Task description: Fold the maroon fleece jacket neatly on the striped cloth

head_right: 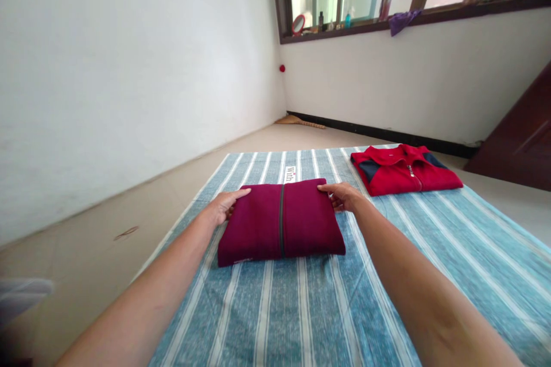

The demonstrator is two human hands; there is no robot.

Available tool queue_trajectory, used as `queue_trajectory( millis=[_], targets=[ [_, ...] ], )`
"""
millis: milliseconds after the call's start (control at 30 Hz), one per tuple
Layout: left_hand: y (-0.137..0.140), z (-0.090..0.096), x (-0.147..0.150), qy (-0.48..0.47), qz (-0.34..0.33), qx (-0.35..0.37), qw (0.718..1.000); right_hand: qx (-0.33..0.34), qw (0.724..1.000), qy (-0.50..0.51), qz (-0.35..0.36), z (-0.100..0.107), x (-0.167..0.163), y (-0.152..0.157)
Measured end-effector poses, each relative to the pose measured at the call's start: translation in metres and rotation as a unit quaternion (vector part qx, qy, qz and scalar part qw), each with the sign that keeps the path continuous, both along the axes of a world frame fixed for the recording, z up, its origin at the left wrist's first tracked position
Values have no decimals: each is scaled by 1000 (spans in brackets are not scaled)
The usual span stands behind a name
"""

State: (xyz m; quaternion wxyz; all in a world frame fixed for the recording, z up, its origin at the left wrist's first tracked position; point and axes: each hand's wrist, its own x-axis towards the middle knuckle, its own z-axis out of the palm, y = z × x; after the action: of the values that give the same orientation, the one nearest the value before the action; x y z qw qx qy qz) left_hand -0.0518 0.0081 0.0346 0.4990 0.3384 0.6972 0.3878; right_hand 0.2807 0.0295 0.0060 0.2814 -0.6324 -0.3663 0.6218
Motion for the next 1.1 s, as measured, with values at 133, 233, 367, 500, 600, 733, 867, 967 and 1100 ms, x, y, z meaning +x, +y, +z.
queue_trajectory(
  millis=[133,233,367,500,600,733,867,967,1100],
  targets=[
    [1,0,5,-23,10,13,1000,9,1000,12,-23,-1,-4,3],
    [1,7,9,-33,14,34,999,33,998,19,-48,-1,-8,2],
    [-2,27,10,-35,19,82,996,98,992,45,-71,13,-11,-5],
    [-20,71,8,-23,-25,186,982,203,972,97,-62,51,-4,-18],
    [-57,104,8,29,-101,313,944,284,950,127,-39,78,9,-44],
    [-143,92,2,208,-134,323,914,420,906,59,12,70,33,-120],
    [-231,10,-14,347,-229,361,835,482,868,-63,99,7,52,-215],
    [-271,-41,-18,382,-281,424,772,480,852,-141,153,-35,58,-265],
    [-281,-51,-11,419,-297,432,741,455,866,-165,126,-46,57,-286]
  ],
)
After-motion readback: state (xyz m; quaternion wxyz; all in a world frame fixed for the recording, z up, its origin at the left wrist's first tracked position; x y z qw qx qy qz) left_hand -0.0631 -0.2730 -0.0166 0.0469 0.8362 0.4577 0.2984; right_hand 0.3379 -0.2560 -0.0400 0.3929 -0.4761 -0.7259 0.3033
